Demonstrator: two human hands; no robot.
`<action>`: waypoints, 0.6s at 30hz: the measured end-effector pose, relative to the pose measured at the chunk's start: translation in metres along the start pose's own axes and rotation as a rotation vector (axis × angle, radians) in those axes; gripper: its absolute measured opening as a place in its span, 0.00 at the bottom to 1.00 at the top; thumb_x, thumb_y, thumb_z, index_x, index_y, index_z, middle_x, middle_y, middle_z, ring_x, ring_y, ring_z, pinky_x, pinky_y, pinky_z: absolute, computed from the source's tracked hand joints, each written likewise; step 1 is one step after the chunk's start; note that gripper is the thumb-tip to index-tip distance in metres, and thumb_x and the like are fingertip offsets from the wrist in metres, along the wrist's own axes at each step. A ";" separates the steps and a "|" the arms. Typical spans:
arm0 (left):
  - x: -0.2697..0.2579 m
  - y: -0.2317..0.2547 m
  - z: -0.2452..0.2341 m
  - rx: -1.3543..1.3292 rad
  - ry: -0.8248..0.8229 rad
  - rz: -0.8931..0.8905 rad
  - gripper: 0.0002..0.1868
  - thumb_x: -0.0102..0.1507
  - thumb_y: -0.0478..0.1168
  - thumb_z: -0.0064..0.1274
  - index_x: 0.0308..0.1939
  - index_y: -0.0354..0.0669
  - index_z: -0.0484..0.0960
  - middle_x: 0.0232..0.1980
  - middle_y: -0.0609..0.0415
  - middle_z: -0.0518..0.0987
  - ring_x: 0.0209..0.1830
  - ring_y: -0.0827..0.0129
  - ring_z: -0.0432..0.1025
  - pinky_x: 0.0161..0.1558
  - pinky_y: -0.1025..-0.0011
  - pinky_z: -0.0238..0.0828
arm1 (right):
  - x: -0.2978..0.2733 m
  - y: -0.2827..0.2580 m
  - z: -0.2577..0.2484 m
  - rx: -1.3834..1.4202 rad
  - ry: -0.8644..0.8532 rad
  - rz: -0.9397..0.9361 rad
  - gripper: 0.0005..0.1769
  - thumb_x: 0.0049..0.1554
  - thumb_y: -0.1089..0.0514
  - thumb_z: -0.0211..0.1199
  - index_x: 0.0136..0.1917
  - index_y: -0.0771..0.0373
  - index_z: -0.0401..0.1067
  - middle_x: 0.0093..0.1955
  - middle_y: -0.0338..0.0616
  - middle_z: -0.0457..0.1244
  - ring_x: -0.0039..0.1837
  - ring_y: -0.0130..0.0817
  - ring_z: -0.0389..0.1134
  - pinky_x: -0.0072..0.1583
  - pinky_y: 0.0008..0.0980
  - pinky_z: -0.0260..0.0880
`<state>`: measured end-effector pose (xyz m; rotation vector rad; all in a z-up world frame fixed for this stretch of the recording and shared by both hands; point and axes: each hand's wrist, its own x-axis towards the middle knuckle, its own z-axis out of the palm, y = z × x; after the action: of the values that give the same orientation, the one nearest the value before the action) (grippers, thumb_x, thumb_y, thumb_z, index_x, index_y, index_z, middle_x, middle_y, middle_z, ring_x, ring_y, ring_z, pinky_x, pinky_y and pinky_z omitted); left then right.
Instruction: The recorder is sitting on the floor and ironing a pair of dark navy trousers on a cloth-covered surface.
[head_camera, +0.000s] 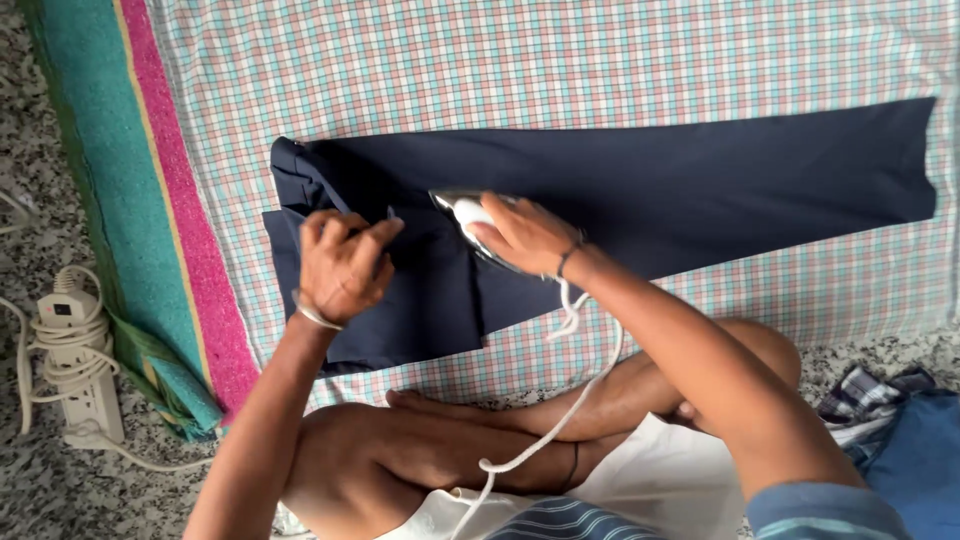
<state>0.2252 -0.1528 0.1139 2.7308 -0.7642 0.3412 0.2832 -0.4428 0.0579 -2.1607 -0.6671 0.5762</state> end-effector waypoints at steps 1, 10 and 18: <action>0.000 0.002 -0.004 -0.034 -0.027 0.068 0.23 0.57 0.35 0.62 0.58 0.46 0.83 0.42 0.60 0.82 0.54 0.62 0.71 0.61 0.55 0.63 | 0.015 0.000 -0.001 -0.012 -0.018 -0.009 0.22 0.67 0.44 0.53 0.56 0.67 0.61 0.37 0.62 0.68 0.40 0.63 0.70 0.39 0.56 0.68; 0.014 0.001 0.003 -0.001 0.016 0.138 0.21 0.62 0.30 0.56 0.60 0.48 0.80 0.40 0.57 0.79 0.49 0.64 0.74 0.60 0.59 0.67 | 0.151 -0.033 0.008 0.001 -0.187 0.015 0.26 0.68 0.38 0.47 0.60 0.64 0.61 0.38 0.55 0.69 0.39 0.51 0.74 0.40 0.51 0.72; 0.015 0.022 0.032 0.211 0.154 -0.244 0.25 0.64 0.33 0.56 0.66 0.43 0.77 0.63 0.45 0.74 0.67 0.49 0.68 0.69 0.50 0.62 | 0.065 -0.008 0.019 0.022 0.171 0.020 0.26 0.67 0.39 0.51 0.60 0.65 0.63 0.44 0.60 0.69 0.46 0.62 0.71 0.43 0.56 0.71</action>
<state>0.2303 -0.1887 0.0933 2.9073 -0.3670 0.5982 0.3191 -0.3870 0.0409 -2.1688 -0.5444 0.4017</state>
